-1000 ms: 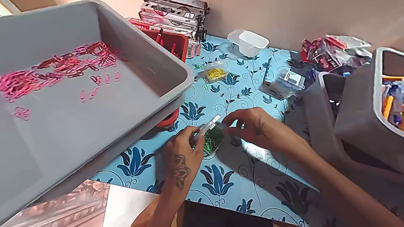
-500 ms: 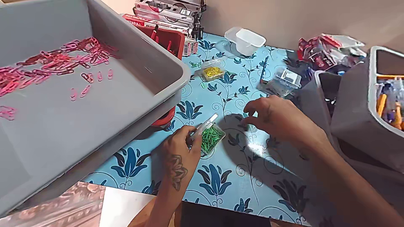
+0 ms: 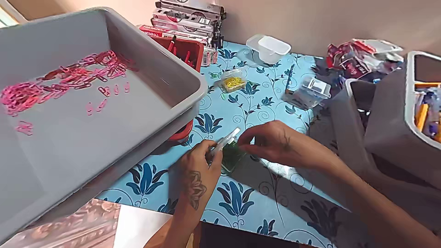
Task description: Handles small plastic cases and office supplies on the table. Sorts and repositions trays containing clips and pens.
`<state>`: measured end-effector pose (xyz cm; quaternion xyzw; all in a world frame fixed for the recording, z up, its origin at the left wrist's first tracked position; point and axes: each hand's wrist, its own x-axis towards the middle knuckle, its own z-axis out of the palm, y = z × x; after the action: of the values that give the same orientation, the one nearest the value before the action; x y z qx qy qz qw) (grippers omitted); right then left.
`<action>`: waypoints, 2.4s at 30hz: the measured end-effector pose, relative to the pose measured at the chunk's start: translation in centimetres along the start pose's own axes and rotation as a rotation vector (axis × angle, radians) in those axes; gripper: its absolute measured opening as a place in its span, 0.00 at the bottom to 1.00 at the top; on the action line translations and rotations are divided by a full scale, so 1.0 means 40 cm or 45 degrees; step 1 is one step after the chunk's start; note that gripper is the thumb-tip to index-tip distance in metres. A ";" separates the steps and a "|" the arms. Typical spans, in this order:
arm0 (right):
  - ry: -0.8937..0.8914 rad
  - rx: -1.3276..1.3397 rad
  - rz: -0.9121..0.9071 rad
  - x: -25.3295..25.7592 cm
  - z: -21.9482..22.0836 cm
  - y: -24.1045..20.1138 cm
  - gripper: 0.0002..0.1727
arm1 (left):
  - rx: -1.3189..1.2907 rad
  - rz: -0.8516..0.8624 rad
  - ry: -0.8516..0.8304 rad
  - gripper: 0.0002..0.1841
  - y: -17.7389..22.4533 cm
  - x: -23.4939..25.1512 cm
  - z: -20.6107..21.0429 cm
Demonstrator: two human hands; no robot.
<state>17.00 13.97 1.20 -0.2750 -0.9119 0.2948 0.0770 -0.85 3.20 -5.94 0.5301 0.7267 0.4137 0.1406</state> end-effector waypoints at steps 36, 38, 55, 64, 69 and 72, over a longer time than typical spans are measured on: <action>0.330 -0.417 0.301 0.344 -0.002 0.104 0.12 | -0.015 0.058 -0.009 0.11 -0.007 -0.001 0.009; 0.320 -0.476 0.325 0.347 0.009 0.093 0.14 | -0.009 0.059 -0.003 0.11 -0.005 0.000 0.009; 0.305 -0.592 0.464 0.378 0.037 0.072 0.12 | -0.013 0.063 -0.007 0.10 -0.003 0.001 0.010; 0.229 -0.670 0.417 0.345 0.003 0.114 0.10 | -0.005 0.097 0.007 0.11 -0.006 -0.001 0.013; 0.227 -0.438 0.388 0.272 -0.045 0.094 0.13 | -0.040 0.082 0.004 0.10 -0.005 0.000 0.011; 0.321 -0.208 0.361 0.165 -0.062 0.019 0.09 | -0.047 0.040 -0.002 0.10 0.000 0.001 0.007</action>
<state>12.60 19.33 2.64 -0.4406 -0.8681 0.1910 0.1258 -0.68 3.36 -6.10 0.5392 0.7103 0.4289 0.1443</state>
